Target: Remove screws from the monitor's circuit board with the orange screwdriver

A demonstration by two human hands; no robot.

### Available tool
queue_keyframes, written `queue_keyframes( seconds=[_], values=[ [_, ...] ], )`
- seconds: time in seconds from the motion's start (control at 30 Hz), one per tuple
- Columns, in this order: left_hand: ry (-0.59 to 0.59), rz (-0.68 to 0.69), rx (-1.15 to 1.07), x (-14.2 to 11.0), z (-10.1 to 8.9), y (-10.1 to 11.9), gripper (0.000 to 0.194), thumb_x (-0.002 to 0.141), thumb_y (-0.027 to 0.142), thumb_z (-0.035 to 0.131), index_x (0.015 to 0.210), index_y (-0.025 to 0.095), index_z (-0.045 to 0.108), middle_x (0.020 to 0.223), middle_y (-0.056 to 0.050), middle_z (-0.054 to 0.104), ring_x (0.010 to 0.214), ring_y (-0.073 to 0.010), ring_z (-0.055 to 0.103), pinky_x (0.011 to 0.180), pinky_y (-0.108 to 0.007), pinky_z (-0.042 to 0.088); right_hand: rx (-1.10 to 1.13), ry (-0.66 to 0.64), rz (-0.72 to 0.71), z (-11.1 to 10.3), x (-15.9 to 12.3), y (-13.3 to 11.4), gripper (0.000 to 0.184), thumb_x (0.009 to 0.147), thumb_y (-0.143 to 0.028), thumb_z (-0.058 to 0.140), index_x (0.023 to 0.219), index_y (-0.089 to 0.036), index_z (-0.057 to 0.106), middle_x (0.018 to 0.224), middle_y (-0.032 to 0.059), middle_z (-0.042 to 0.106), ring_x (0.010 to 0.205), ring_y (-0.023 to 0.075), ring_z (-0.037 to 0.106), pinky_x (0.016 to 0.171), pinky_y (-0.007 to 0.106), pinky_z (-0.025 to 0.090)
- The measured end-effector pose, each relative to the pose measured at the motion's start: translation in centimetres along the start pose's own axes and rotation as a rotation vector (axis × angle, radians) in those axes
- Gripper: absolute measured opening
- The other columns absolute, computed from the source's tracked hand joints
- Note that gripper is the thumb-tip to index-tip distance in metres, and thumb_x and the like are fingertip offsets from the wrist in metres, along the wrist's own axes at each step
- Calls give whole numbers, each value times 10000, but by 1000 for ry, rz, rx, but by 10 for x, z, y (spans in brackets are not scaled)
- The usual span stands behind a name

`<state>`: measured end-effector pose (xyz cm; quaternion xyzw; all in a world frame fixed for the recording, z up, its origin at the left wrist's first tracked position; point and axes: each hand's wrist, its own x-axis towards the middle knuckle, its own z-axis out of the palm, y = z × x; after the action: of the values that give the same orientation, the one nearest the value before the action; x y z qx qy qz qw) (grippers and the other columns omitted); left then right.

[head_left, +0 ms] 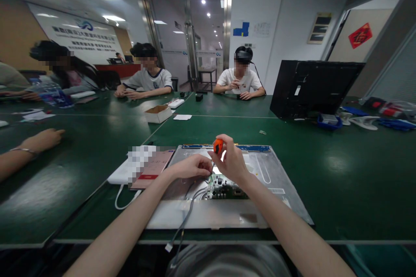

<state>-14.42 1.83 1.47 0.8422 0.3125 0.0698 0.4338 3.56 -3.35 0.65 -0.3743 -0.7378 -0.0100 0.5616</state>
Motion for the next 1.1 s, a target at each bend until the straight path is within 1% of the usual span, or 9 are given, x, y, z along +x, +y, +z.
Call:
queue_keyframes(
  seconds=[0.13,0.27,0.37,0.47,0.67,0.77,0.83,1.0,1.1],
  values=[
    [5,6,16,1,0,-1,217,733,367,643,677,165,586,601,29,528,569,-125,461,537,-232,352,38,-8,-42,-2,3,-4,315,976,-307,505,1275,-224,450,974,38,621,574,93,559,507,207,445],
    [17,9,13,1,1,-1,213,734,363,643,672,169,580,605,23,532,576,-129,459,534,-234,347,38,-43,-30,-5,4,-7,356,986,-276,477,1340,-238,482,1087,65,591,600,84,559,569,229,497],
    [18,1,0,1,2,-2,220,732,369,651,680,167,582,602,28,526,571,-127,460,534,-232,351,10,-67,-29,-6,4,-8,408,987,-245,453,1395,-244,462,1096,66,592,613,90,572,620,254,523],
    [11,3,-12,0,2,-2,209,734,363,654,720,161,602,622,27,543,583,-130,475,552,-236,368,4,-65,-38,-5,4,-7,439,975,-220,447,1414,-231,429,1068,65,602,620,100,574,605,251,516],
    [6,7,1,1,1,-1,199,731,348,650,686,166,582,600,33,526,579,-131,473,559,-242,382,-5,26,-22,0,1,-3,379,950,-302,531,1307,-221,434,917,11,590,602,104,564,539,220,458],
    [13,-3,14,0,1,0,193,732,349,650,699,168,591,611,31,534,586,-134,476,564,-241,383,13,38,-18,0,2,-3,316,963,-309,519,1262,-222,466,992,37,579,593,90,546,504,209,436],
    [9,-10,10,0,1,1,192,736,350,648,704,170,590,611,31,533,581,-135,474,564,-244,380,23,28,-13,-1,2,-4,310,969,-305,511,1269,-229,484,1055,56,572,595,84,538,491,203,437],
    [8,-5,11,-1,1,2,165,730,327,631,703,169,592,624,28,540,590,-136,479,584,-254,382,-14,9,-8,-4,4,-7,343,976,-296,497,1315,-248,527,1089,62,569,598,85,539,581,242,510],
    [10,-1,19,0,1,2,149,724,312,621,703,168,593,625,25,549,593,-137,484,585,-254,379,-20,-8,-9,-5,5,-8,373,989,-269,461,1356,-241,520,1091,70,581,587,87,530,609,261,520]
  ],
)
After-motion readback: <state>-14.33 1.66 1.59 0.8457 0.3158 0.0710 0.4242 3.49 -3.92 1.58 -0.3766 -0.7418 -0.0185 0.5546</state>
